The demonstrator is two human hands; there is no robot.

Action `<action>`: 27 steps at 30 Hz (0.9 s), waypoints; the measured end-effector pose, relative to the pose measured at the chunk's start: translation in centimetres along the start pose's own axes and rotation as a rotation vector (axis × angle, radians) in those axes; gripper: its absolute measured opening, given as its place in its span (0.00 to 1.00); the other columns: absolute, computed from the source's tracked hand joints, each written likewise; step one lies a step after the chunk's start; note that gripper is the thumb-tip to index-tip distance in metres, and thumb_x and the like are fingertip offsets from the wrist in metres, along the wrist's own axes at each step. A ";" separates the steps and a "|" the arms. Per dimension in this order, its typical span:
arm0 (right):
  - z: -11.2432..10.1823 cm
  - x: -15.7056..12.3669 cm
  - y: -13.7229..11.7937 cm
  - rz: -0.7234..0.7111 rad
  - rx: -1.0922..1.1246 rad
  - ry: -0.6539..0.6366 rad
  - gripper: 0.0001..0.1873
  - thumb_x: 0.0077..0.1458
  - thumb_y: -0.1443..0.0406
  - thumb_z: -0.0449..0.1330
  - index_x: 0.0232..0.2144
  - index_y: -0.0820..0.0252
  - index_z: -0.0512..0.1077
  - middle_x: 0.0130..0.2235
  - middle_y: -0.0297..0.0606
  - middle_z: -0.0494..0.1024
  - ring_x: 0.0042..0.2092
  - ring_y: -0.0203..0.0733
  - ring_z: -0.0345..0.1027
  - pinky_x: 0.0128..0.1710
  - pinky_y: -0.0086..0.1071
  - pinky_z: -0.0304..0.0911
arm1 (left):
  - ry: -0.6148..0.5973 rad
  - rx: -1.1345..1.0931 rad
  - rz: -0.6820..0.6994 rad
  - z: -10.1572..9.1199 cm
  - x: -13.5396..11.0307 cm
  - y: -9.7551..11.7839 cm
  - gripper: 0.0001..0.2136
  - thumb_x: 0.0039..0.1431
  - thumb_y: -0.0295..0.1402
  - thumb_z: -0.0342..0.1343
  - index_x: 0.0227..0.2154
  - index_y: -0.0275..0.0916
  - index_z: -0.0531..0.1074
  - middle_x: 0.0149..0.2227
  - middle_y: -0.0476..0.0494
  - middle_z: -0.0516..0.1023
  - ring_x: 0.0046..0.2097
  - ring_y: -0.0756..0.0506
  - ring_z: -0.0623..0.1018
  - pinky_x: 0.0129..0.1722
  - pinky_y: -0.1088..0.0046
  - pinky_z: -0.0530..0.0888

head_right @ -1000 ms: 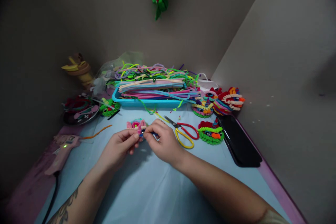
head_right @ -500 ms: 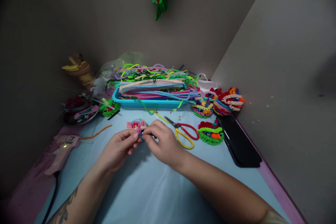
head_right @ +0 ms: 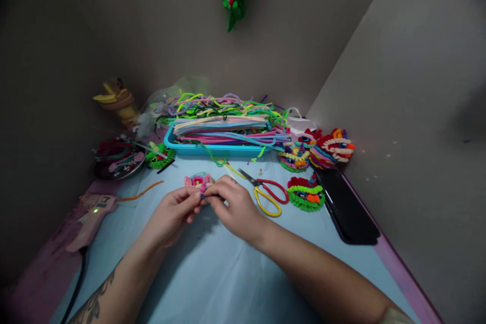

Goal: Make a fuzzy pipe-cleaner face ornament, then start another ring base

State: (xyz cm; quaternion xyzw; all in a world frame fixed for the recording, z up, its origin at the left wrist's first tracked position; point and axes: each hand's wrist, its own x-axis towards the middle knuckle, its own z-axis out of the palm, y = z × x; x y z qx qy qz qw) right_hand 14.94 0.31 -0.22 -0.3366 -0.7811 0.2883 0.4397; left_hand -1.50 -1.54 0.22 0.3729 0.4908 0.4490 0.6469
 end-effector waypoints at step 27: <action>1.1 0.2 0.5 0.378 0.381 0.042 0.05 0.51 0.66 0.59 0.24 0.60 0.68 0.27 0.32 0.69 0.31 0.36 0.64 0.34 0.30 0.60 | -0.097 -0.204 -0.181 0.2 -0.2 0.1 0.14 0.40 0.38 0.67 0.23 0.33 0.71 0.21 0.52 0.68 0.19 0.59 0.61 0.13 0.85 0.53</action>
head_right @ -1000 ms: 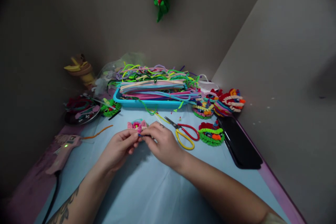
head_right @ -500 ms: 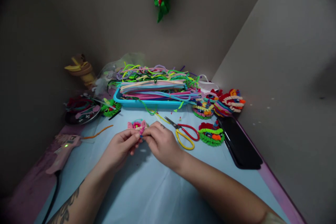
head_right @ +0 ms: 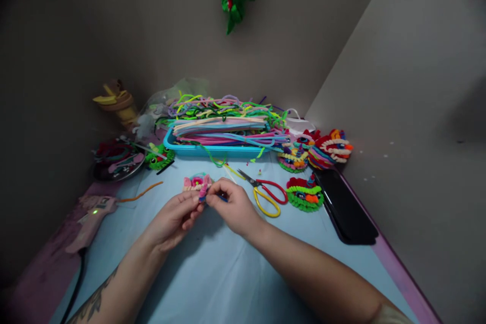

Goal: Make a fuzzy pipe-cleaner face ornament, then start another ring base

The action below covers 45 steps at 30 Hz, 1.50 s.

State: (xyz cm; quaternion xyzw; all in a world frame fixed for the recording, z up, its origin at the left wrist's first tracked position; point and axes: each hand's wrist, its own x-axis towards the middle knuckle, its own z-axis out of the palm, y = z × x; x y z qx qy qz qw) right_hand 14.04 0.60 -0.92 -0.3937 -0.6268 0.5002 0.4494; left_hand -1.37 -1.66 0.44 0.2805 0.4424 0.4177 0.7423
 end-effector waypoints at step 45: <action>-0.6 1.1 -0.1 0.251 0.401 -0.186 0.12 0.43 0.60 0.68 0.29 0.60 0.73 0.26 0.31 0.74 0.29 0.34 0.66 0.31 0.29 0.60 | -0.018 0.100 0.082 0.0 0.1 -0.5 0.14 0.46 0.39 0.64 0.23 0.34 0.68 0.22 0.52 0.65 0.20 0.57 0.61 0.14 0.84 0.54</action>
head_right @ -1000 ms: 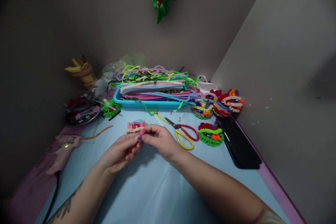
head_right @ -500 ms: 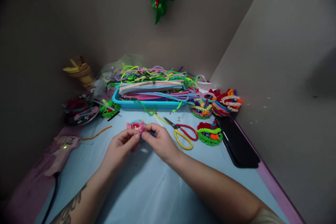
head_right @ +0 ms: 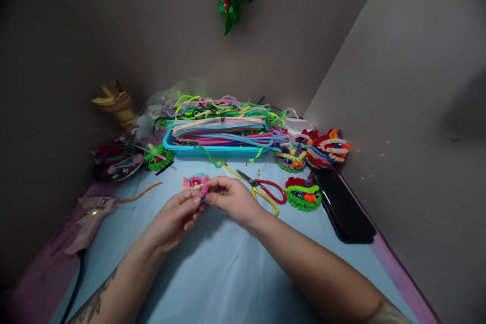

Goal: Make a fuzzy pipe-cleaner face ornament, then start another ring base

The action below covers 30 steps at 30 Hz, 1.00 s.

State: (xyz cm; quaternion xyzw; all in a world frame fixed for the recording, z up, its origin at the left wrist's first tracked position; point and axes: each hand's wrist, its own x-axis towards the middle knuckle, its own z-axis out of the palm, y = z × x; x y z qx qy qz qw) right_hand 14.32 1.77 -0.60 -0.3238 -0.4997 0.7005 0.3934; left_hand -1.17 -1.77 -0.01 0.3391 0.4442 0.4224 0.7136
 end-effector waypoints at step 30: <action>1.1 -0.3 0.7 -0.173 -0.009 0.179 0.09 0.43 0.61 0.68 0.23 0.59 0.72 0.24 0.31 0.74 0.27 0.35 0.66 0.28 0.29 0.64 | 0.245 0.343 0.307 0.9 -0.6 -0.7 0.12 0.51 0.41 0.59 0.29 0.35 0.76 0.21 0.50 0.71 0.19 0.53 0.67 0.18 0.79 0.63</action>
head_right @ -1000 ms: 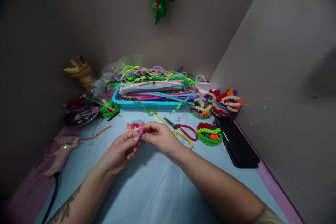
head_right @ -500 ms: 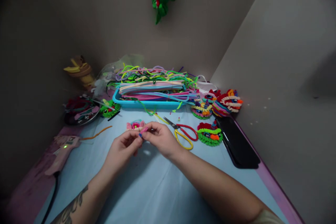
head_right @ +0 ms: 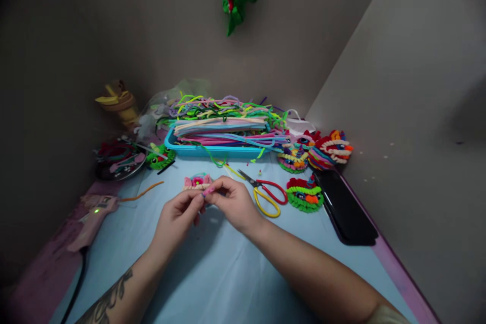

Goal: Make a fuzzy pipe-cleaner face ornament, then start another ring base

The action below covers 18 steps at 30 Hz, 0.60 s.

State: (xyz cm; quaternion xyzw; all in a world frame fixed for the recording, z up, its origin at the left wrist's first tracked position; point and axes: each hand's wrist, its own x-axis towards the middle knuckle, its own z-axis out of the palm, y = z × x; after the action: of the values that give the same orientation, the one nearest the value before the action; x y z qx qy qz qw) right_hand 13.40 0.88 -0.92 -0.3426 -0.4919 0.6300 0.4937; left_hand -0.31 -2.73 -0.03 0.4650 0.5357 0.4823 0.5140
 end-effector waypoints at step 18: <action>-0.1 -0.2 0.0 0.036 -0.115 -0.015 0.09 0.49 0.60 0.64 0.27 0.60 0.71 0.26 0.33 0.76 0.30 0.36 0.68 0.33 0.30 0.62 | -0.065 -0.537 -0.334 -0.3 0.9 0.3 0.14 0.41 0.37 0.67 0.25 0.32 0.72 0.23 0.47 0.73 0.21 0.57 0.67 0.14 0.86 0.58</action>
State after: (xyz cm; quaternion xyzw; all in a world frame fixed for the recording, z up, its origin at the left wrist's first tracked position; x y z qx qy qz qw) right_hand 13.50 0.69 -0.99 -0.3745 -0.5245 0.6122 0.4581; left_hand -0.62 -1.80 0.21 0.2335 0.4417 0.5004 0.7071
